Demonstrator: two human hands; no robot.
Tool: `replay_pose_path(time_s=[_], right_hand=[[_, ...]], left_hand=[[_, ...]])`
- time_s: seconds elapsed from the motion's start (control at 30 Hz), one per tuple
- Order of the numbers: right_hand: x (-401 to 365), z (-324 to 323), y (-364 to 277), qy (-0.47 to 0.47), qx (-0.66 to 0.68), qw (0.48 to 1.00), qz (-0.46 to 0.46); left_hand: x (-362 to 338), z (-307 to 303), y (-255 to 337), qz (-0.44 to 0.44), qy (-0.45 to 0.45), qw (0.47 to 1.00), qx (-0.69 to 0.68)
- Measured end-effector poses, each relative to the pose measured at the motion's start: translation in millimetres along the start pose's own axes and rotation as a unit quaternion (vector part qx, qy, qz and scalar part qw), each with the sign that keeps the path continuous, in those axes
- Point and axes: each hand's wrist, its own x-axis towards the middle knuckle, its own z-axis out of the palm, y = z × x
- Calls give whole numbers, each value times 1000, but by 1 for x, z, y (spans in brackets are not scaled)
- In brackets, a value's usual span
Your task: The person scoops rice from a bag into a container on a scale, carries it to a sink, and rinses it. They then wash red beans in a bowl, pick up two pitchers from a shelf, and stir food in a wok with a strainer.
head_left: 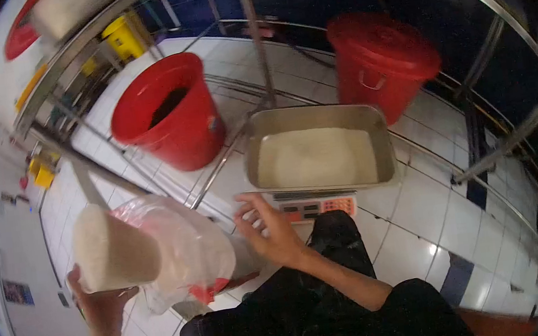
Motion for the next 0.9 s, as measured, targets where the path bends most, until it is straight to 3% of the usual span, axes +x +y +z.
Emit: replay_pose_path(time_s=[0.03,0.07,0.1,0.13,0.17,0.2,0.23,0.27,0.3,0.37,0.43,0.5,0.57,0.63,0.67,0.7,0.73,0.77,0.8,0.83,0.9], right_hand=[[-7,-18,20,53,-12,998,16],[-16,-37,42,99,-22,994,32],[-26,-61,61,150,-78,985,39],[-36,-88,78,198,-133,970,44],[-45,-110,89,251,-21,964,88],[-57,-139,95,270,-79,955,91],[-68,-166,126,330,-139,933,21],[-79,-194,135,362,-93,925,68],[-87,-217,136,382,-95,917,60],[-98,-260,151,439,-130,888,34],[-106,-295,169,489,-206,847,39],[-108,-313,179,499,-243,829,65],[-109,-327,193,534,-310,782,90],[-115,-336,217,533,-357,764,73],[-117,-336,221,514,-355,767,143],[-119,-336,226,493,-351,767,214],[-122,-340,234,491,-350,767,220],[-123,-345,243,467,-294,801,232],[-126,-348,252,442,-237,830,245],[-126,-344,252,442,-234,828,254],[-123,-335,239,432,-85,878,187]], left_hand=[[4,13,31,-44,29,994,-100],[16,17,33,-41,17,994,-99],[29,15,29,79,1,995,61],[40,18,31,196,-11,956,217],[49,31,47,201,-13,955,220],[56,50,66,69,-104,991,-45],[65,66,82,-71,-185,931,-305],[77,81,83,-65,-204,912,-350],[90,100,77,-60,-221,891,-393],[105,146,73,-19,-207,933,-293],[127,195,79,-166,-266,879,-359],[136,251,77,-95,-332,873,-343],[163,316,46,-161,-293,892,-303],[163,368,45,-123,-204,955,-178],[165,390,41,-125,-207,954,-175],[166,411,34,-57,-168,984,-26],[164,428,28,13,-126,984,123],[159,442,25,9,-130,983,128],[152,456,21,122,-91,967,206],[146,467,16,237,-54,929,279],[137,477,10,285,-30,900,328]])
